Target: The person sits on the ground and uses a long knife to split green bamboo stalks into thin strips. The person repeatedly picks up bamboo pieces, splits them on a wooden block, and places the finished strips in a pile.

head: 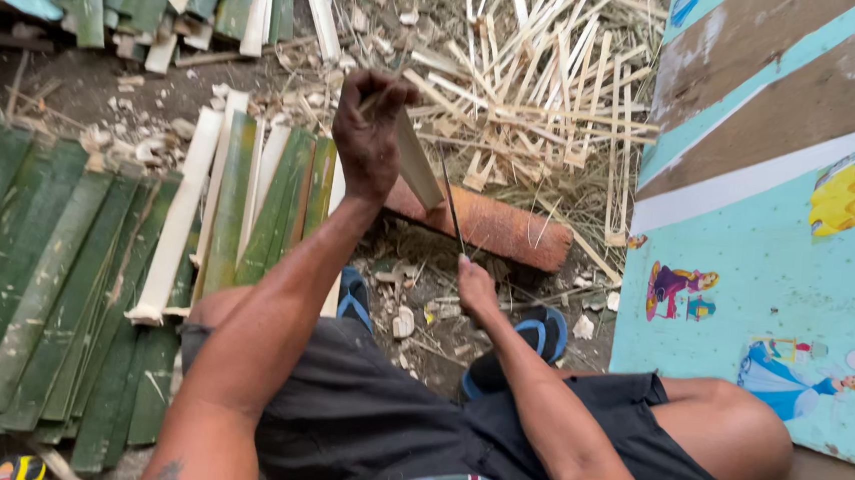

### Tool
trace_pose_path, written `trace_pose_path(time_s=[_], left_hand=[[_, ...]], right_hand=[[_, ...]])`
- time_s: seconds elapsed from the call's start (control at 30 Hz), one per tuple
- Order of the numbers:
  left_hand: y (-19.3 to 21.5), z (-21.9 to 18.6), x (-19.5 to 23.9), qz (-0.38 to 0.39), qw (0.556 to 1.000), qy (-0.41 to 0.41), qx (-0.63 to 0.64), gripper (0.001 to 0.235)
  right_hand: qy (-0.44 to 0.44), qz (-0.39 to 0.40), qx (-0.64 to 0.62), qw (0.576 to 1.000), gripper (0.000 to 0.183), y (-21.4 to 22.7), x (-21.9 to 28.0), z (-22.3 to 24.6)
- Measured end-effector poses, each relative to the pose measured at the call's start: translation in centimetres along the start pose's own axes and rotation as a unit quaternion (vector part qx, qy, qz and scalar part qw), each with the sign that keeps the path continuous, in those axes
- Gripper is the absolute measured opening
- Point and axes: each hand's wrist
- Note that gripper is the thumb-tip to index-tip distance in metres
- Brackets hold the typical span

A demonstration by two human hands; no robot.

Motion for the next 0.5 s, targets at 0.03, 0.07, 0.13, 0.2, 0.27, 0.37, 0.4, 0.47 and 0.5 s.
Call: trace_pose_path(time_s=[0.03, 0.07, 0.13, 0.2, 0.27, 0.37, 0.4, 0.47, 0.5], left_hand=[[0.2, -0.1, 0.8, -0.004, 1.000, 0.000, 0.006, 0.018], [0.3, -0.1, 1.4, -0.010, 1.000, 0.006, 0.002, 0.017], [-0.2, 0.6, 0.5, -0.018, 1.000, 0.007, 0.002, 0.017], [-0.4, 1.0, 1.1, -0.031, 0.999, 0.014, -0.028, 0.015], [-0.2, 1.5, 0.5, -0.034, 0.999, 0.011, -0.032, 0.013], [0.2, 1.6, 0.3, -0.024, 1.000, 0.007, -0.013, 0.013], [0.3, 1.4, 0.2, -0.025, 0.999, 0.010, -0.018, 0.015], [0.4, 0.8, 0.1, 0.003, 0.999, 0.025, -0.029, 0.023], [0.2, 0.5, -0.5, 0.030, 0.998, 0.034, -0.038, 0.031]], right_hand=[[-0.011, 0.007, -0.008, 1.000, 0.052, 0.3, 0.5, -0.5], [-0.049, 0.035, -0.050, 0.997, 0.051, 0.6, 1.2, -0.7], [0.252, 0.017, -0.038, 0.967, 0.049, 1.1, 1.6, 1.1], [0.320, 0.020, -0.054, 0.946, 0.046, 0.8, 4.2, 1.9], [0.179, 0.032, -0.100, 0.978, 0.044, -0.3, 5.0, 2.8], [0.152, -0.005, -0.077, 0.985, 0.045, -1.6, 4.6, 1.8], [0.116, -0.007, -0.058, 0.991, 0.045, -1.7, 3.9, 1.1], [0.021, 0.001, -0.028, 0.999, 0.045, -0.8, 2.7, -0.4], [-0.020, 0.010, -0.033, 0.999, 0.044, -0.3, 1.8, -0.4]])
Point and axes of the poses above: each hand's wrist, its own x-axis away from the middle knuckle, its own y-axis out of the back of the hand, z = x × y, and after that the axes turned 15 degrees about -x, right-handed
